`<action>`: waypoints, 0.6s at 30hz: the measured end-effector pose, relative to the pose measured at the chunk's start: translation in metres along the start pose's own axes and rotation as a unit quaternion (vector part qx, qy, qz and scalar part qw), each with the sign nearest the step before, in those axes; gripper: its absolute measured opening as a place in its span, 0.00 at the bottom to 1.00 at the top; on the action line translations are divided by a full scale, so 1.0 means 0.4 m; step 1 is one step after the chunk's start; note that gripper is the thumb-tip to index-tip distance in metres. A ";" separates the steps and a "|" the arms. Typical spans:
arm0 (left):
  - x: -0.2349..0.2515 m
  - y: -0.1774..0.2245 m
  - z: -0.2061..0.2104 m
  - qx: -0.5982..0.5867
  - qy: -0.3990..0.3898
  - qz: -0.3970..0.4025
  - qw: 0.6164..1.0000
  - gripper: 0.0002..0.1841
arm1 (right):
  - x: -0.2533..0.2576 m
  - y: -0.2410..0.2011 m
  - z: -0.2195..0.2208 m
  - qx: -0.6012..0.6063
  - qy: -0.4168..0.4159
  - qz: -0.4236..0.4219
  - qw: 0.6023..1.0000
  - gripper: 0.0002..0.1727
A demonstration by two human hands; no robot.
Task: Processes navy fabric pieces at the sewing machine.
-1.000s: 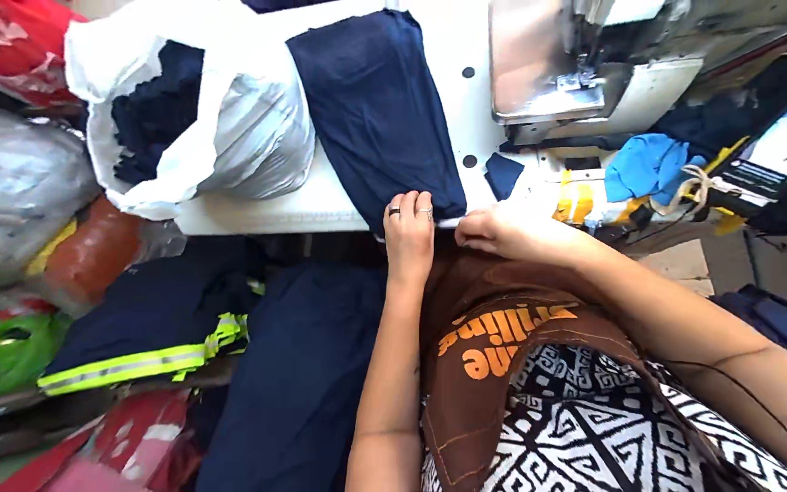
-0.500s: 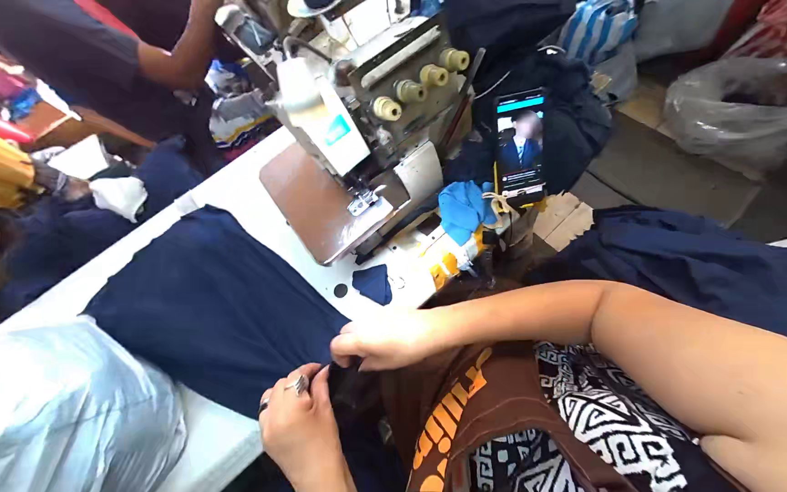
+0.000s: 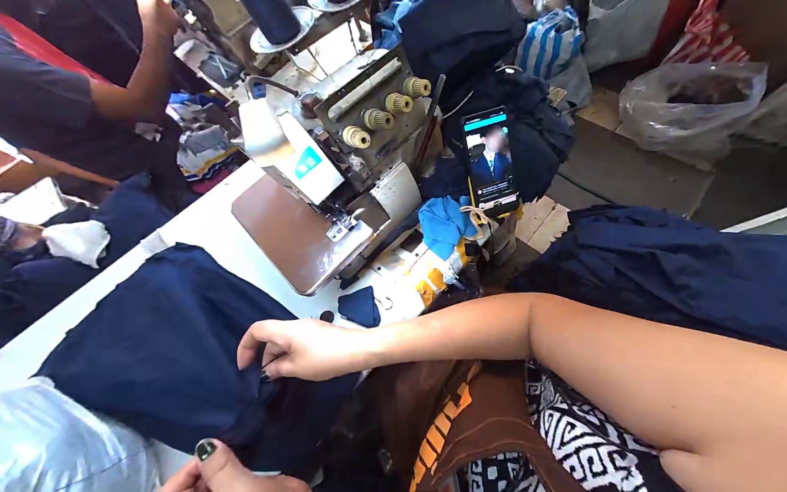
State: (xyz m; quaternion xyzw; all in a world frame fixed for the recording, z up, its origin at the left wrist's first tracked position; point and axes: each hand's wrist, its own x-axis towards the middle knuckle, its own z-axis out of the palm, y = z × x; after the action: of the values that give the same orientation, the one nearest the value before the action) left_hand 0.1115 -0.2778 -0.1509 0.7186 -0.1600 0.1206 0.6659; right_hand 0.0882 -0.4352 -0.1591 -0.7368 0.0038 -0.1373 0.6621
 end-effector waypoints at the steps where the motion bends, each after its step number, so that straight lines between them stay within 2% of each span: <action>1: -0.002 -0.015 0.005 0.023 0.011 -0.017 1.000 0.04 | -0.002 0.009 -0.001 -0.022 -0.013 0.011 1.000 0.14; 2: -0.006 -0.039 0.008 0.078 0.015 -0.026 0.996 0.03 | -0.006 0.021 -0.001 -0.057 -0.022 0.021 0.998 0.14; 3: -0.012 -0.072 0.008 0.170 0.004 -0.029 0.985 0.07 | -0.013 0.034 -0.002 -0.096 -0.031 0.031 0.994 0.14; 5: -0.028 -0.142 0.000 0.357 -0.063 -0.022 0.932 0.18 | -0.032 0.058 -0.007 -0.170 -0.062 0.055 0.982 0.16; 7: -0.035 -0.178 0.010 0.439 -0.105 -0.021 0.892 0.20 | -0.058 0.066 -0.024 -0.219 -0.080 0.055 0.971 0.19; 10: -0.025 -0.155 0.002 0.460 -0.134 0.031 0.877 0.17 | -0.122 0.043 -0.087 -0.254 -0.039 -0.022 0.966 0.19; 12: -0.025 -0.121 0.004 0.453 -0.090 0.102 0.881 0.15 | -0.162 0.058 -0.142 -0.278 0.007 -0.095 0.956 0.15; 13: -0.030 -0.104 0.021 0.436 -0.067 0.144 0.886 0.12 | -0.181 0.062 -0.179 -0.290 0.013 -0.094 0.952 0.13; 15: -0.047 -0.074 0.079 0.378 -0.070 0.194 0.903 0.10 | -0.226 0.070 -0.247 -0.287 0.017 -0.037 0.957 0.11; 18: -0.083 -0.069 0.194 0.321 -0.155 0.175 0.918 0.11 | -0.300 0.062 -0.306 -0.262 0.054 0.065 0.961 0.11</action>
State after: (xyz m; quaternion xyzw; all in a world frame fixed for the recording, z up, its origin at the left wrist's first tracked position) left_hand 0.0886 -0.3508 -0.1957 0.8638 -0.3371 0.1674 0.3350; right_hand -0.0483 -0.5351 -0.1963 -0.8743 0.1234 -0.1272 0.4518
